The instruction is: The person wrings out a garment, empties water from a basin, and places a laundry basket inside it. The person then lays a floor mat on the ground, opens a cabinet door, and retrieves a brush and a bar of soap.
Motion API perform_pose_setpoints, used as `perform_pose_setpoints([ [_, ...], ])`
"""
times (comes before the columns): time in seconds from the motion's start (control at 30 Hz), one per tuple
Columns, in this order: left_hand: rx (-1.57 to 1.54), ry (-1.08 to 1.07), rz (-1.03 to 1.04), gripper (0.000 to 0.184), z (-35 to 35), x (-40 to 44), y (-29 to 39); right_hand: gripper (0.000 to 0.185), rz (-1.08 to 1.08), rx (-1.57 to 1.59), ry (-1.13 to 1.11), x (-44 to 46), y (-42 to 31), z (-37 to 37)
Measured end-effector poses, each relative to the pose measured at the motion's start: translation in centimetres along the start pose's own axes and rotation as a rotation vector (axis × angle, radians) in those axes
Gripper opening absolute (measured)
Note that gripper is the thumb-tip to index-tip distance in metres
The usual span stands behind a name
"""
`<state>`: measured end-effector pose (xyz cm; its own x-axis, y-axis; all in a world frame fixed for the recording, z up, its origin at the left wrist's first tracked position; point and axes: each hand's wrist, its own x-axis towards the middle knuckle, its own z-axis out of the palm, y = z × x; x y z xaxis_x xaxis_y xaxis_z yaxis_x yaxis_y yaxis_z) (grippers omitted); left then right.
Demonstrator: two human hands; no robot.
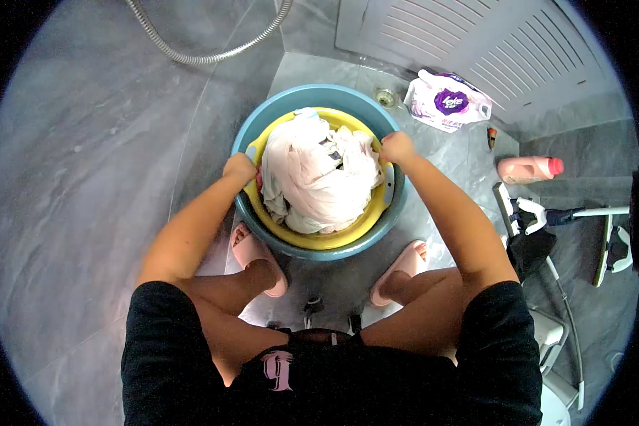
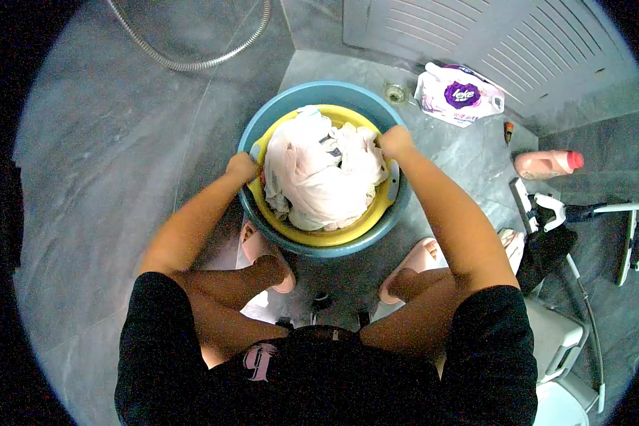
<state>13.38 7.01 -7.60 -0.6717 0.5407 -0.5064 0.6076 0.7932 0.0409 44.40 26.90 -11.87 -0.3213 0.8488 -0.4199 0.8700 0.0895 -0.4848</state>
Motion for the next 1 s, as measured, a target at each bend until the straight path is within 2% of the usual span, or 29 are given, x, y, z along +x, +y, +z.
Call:
perform_pose_setpoints([
  [0.07, -0.032, -0.032, -0.018, 0.032, 0.3, -0.2, 0.1, 0.02, -0.02, -0.05, -0.028, 0.6, 1.5, 0.2],
  [0.13, -0.05, -0.046, -0.026, 0.032, 0.4, -0.4, 0.1, 0.01, 0.125, 0.241, 0.001, 3.0, 5.3, 2.8],
  [0.17, -0.039, -0.036, -0.015, 0.033, 0.4, -0.6, -0.2, 0.01, 0.125, 0.241, 0.002, 2.5, 5.7, 2.1],
  [0.23, -0.027, -0.028, -0.002, 0.033, 0.5, -1.4, -0.2, 0.012, -0.195, -0.257, -0.177, 0.9, 6.5, 1.0],
  [0.27, -0.041, -0.015, -0.015, 0.032, 0.3, -2.0, -0.1, 0.012, -0.192, -0.258, -0.176, 0.5, 6.6, 1.0],
  [0.33, -0.05, -0.007, -0.027, 0.032, 0.7, -2.6, 0.0, 0.02, 0.117, 0.185, -0.16, -0.3, 6.8, 1.6],
  [0.43, -0.042, -0.04, 0.02, 0.031, 1.1, -2.4, -0.5, 0.021, 0.072, 0.114, -0.046, -1.4, 6.2, 1.9],
  [0.53, 0.059, -0.031, 0.093, 0.029, -0.6, -2.7, 0.5, 0.023, -0.001, 0.052, -0.059, -3.0, 4.7, 0.8],
  [0.6, -0.246, -0.161, 0.178, 0.028, -3.8, -1.9, 2.6, 0.023, 0.028, 0.044, -0.115, -4.1, 3.8, 0.0],
  [0.63, -0.399, -0.104, 0.175, 0.028, -4.4, -1.7, 2.6, 0.024, 0.046, 0.024, -0.151, -4.5, 3.2, -0.7],
  [0.67, -0.265, 0.043, 0.181, 0.027, -4.5, -1.5, 1.9, 0.025, 0.065, -0.001, -0.179, -4.3, 2.7, -1.3],
  [0.7, -0.129, 0.194, 0.189, 0.027, -4.2, -1.3, 1.0, 0.025, 0.058, 0.002, -0.172, -4.1, 2.9, -1.5],
  [0.77, -0.045, 0.199, 0.086, 0.027, -2.3, -1.7, -1.2, 0.023, -0.113, -0.055, -0.01, -3.8, 4.2, -1.4],
  [0.8, -0.017, 0.07, 0.068, 0.029, -2.7, -2.4, -1.6, 0.023, -0.106, -0.052, -0.004, -3.9, 4.7, -1.4],
  [0.87, -0.026, 0.116, 0.048, 0.029, -1.2, -1.9, -2.3, 0.029, -0.261, -0.14, 0.171, -3.8, 5.6, -1.1],
  [0.9, -0.038, 0.165, 0.021, 0.029, -0.7, -1.8, -2.5, 0.029, -0.255, -0.14, 0.168, -4.2, 5.7, -1.2],
  [0.97, -0.009, 0.088, 0.024, 0.027, -0.5, -1.6, -2.7, 0.042, -0.247, -0.235, 0.181, -4.9, 5.5, -1.6],
  [1.0, -0.115, -0.038, -0.075, 0.026, -0.4, -1.8, -2.8, 0.042, -0.244, -0.233, 0.188, -5.3, 5.4, -1.6],
])
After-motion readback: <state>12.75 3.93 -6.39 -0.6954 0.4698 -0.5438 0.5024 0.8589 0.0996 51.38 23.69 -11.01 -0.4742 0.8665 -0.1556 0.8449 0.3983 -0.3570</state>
